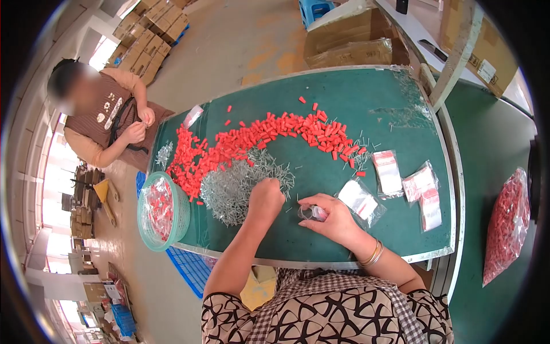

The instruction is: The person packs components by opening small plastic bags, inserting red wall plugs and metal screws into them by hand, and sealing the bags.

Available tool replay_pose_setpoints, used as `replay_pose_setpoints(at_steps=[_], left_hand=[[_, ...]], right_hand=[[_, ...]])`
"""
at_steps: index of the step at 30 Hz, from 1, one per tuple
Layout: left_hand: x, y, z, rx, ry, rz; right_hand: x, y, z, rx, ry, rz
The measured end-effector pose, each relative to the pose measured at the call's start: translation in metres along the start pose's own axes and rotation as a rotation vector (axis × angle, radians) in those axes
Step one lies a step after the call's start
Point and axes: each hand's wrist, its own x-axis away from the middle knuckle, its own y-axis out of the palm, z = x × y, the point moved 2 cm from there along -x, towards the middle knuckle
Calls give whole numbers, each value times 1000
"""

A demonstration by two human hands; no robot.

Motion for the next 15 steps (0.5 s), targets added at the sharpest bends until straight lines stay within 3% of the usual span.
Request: replay_pose_setpoints(at_steps=[5, 11, 15], left_hand=[[8, -2, -13, 359, -107, 46], [23, -7, -22, 1237, -441, -174], [36, -15, -4, 1411, -398, -184]], right_hand=[[1, -1, 4, 16, -22, 22], [0, 0, 4, 17, 11, -18], [0, 1, 3, 7, 31, -24]])
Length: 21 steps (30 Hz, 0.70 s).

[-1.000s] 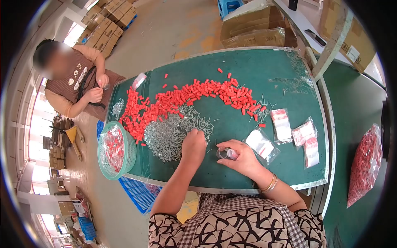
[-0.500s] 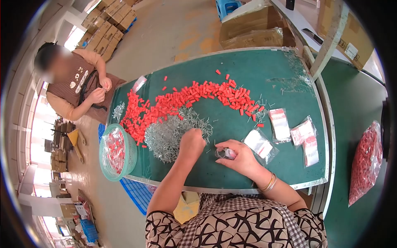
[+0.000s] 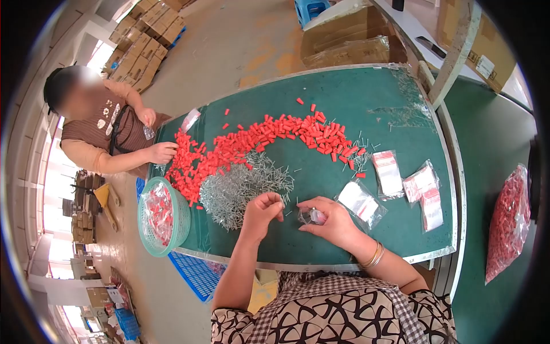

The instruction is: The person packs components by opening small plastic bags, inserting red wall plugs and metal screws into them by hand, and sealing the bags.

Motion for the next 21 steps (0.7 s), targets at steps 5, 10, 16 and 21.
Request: replay_pose_setpoints(at_steps=[5, 10, 16, 21], left_hand=[[24, 27, 14, -90, 107, -40], [32, 40, 12, -380, 346, -34], [33, 33, 22, -432, 493, 99], [12, -2, 4, -741, 448, 289]], right_hand=[[-1, 1, 2, -16, 38, -20], [-1, 4, 7, -28, 1, -2], [-1, 1, 3, -50, 27, 8], [-2, -1, -2, -43, -20, 26]])
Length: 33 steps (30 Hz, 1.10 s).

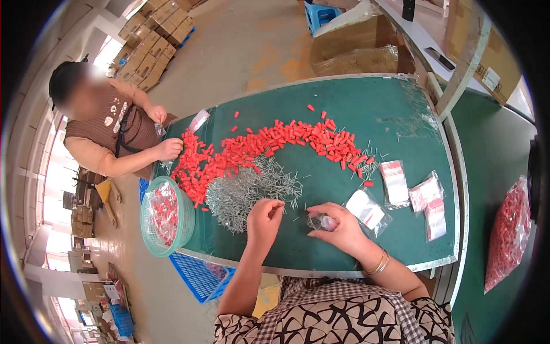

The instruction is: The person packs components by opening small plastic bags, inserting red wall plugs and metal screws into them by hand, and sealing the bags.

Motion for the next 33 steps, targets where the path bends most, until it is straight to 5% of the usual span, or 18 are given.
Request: replay_pose_setpoints(at_steps=[5, 14, 20, 21, 25, 29, 33], left_hand=[[-7, 11, -4, -447, 136, -55], [-31, 26, -12, -644, 232, -206], [-12, -1, 32, 319, -108, -130], [-5, 3, 35, 368, -27, -140], [-1, 6, 58, 329, 70, -209], [-17, 13, 19, 454, -144, -51], [-58, 36, 26, 136, 133, -110]], right_hand=[[0, -1, 1, 19, 3, -9], [0, -2, 0, 14, 5, -4], [-1, -4, 2, 27, 40, -3], [0, -2, 2, 24, 23, 2], [0, 0, 6, 1, -7, 13], [1, -2, 3, -47, 28, 4], [2, -3, -4, -5, -7, -20]])
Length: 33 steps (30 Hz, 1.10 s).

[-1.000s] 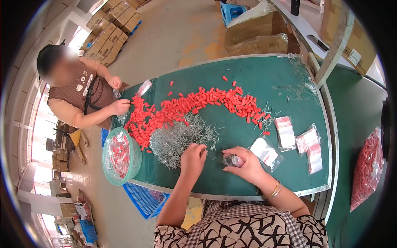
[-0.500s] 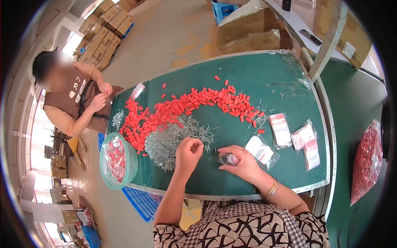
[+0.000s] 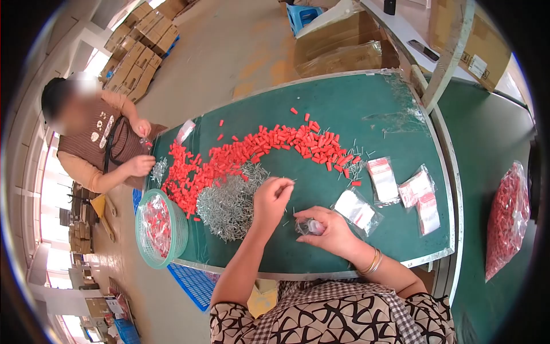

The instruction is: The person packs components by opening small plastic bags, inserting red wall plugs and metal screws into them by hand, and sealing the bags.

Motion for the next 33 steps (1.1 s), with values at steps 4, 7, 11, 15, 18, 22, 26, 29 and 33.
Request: replay_pose_setpoints(at_steps=[4, 7, 11, 15, 18, 22, 26, 29, 33], left_hand=[[-53, 45, 0, -140, 166, -87], [-79, 68, 13, -316, 300, -133], [-90, 84, 11, -467, 408, -200], [-88, 79, 7, -475, 451, -219], [-85, 74, 7, -390, 459, -133], [-68, 43, 25, 1, 41, -90], [-17, 1, 49, 421, -184, -162], [16, -14, 59, 416, -28, -188], [32, -14, 63, 276, 63, -227]], right_hand=[[0, 0, 3, 17, -26, 4], [0, -3, 5, 1, -44, 9], [0, -5, 6, -5, -23, 3], [0, -2, 7, -49, 12, -12], [1, -3, 4, -44, 28, -11], [0, -8, 8, -36, 10, 58], [-2, -11, 8, -71, 56, 145], [-2, -8, 12, -65, 40, 162], [-2, -5, 15, -169, 78, 119]])
